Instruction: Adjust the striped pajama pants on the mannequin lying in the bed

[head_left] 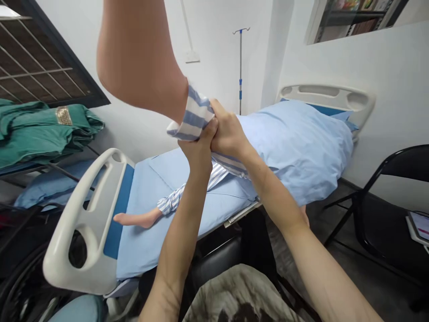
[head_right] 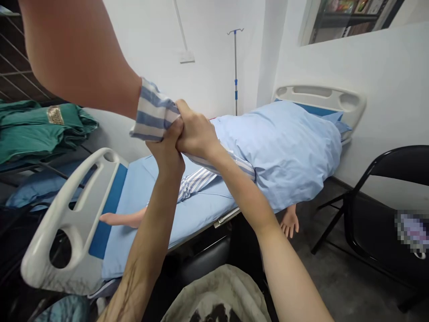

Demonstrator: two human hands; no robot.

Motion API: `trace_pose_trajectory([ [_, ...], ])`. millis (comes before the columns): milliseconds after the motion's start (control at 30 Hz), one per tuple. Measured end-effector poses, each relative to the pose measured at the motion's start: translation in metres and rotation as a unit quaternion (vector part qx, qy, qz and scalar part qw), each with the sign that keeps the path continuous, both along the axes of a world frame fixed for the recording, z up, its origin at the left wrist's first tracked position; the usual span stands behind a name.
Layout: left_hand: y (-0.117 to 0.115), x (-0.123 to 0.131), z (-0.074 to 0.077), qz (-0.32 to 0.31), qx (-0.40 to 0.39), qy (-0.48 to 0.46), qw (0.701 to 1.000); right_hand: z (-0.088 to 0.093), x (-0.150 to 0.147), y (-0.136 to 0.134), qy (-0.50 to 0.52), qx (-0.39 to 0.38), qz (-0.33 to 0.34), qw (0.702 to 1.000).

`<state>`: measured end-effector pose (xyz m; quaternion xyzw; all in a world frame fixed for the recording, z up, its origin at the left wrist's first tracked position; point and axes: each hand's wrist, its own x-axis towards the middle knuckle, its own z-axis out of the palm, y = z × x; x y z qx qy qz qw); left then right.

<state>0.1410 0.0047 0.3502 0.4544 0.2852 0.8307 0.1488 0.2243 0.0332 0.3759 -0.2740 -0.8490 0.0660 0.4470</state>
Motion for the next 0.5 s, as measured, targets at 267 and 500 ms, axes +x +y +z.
trace_pose_trajectory([
  [267, -0.037, -0.067, -0.061, 0.058, -0.037, -0.062, 0.996, -0.048, -0.07, -0.03, -0.093, -0.02, 0.06, 0.994],
  [500, -0.084, -0.167, -0.186, 0.071, -0.22, -0.269, 0.935, -0.151, -0.18, -0.057, -0.264, -0.066, 0.119, 0.955],
])
